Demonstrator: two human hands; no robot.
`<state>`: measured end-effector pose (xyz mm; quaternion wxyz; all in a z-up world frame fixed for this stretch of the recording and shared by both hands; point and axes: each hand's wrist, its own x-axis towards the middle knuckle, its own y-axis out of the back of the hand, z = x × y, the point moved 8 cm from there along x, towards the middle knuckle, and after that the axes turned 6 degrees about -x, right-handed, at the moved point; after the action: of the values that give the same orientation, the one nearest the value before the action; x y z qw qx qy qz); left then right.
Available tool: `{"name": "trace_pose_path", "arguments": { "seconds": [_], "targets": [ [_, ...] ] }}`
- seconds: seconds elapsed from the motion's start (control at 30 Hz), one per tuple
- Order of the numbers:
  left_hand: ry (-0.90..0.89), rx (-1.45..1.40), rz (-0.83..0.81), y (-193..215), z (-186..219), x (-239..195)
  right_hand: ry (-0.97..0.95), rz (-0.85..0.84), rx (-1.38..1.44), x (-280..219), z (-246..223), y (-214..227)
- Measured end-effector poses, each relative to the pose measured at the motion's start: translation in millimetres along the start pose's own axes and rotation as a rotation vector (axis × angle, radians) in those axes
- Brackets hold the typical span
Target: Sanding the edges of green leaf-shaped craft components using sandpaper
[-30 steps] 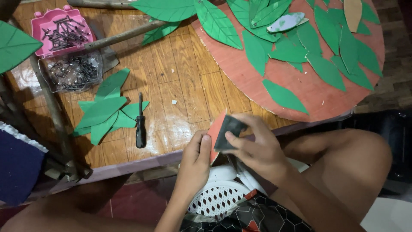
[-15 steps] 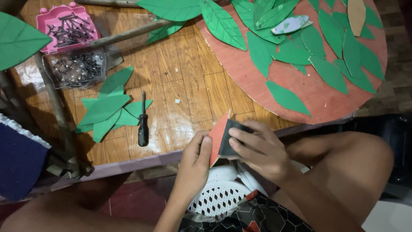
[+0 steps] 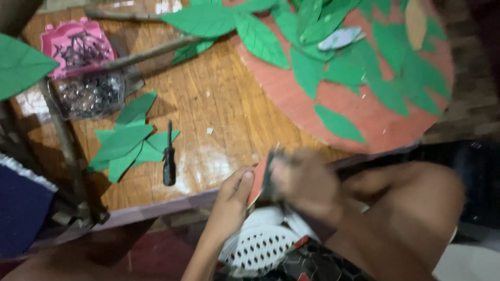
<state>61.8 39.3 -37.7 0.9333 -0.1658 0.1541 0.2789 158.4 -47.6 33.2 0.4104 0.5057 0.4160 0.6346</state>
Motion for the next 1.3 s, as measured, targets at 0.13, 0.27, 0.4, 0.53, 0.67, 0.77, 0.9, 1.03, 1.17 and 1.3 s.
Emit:
{"name": "trace_pose_path", "arguments": {
  "seconds": [0.13, 0.27, 0.4, 0.53, 0.67, 0.77, 0.9, 1.03, 1.17, 1.3],
  "targets": [
    [0.082, -0.079, -0.051, 6, -7, 1, -0.127, 0.149, 0.272, -19, -5, -17],
    [0.109, -0.051, -0.089, 3, -6, 5, -0.092, 0.130, 0.074, 11, 16, 8],
    [0.086, 0.024, -0.069, 8, -9, 2, -0.047, 0.365, 0.334, -8, -9, 32],
    [0.141, -0.099, -0.078, 7, -21, -5, -0.372, 0.080, 0.195, -20, 18, -10],
    [0.098, -0.116, -0.076, 11, -16, -3, 0.022, 0.452, 0.231, -10, -19, 35],
    [0.161, -0.089, -0.107, 7, -11, -4, -0.370, -0.139, -0.057, -51, 52, -81],
    [0.179, -0.153, -0.059, 7, -15, 1, -0.303, -0.089, 0.253, -22, 16, -50],
    [0.137, -0.138, -0.111, 7, -15, -1, -0.189, 0.197, 0.368, -17, 30, -12],
    [0.103, -0.008, -0.142, -3, -14, 6, -0.143, 0.446, 0.193, -6, 30, 36],
    [0.157, 0.089, -0.082, 3, -12, 4, -0.113, 0.429, 0.345, -12, 10, 24]
  ]
}}
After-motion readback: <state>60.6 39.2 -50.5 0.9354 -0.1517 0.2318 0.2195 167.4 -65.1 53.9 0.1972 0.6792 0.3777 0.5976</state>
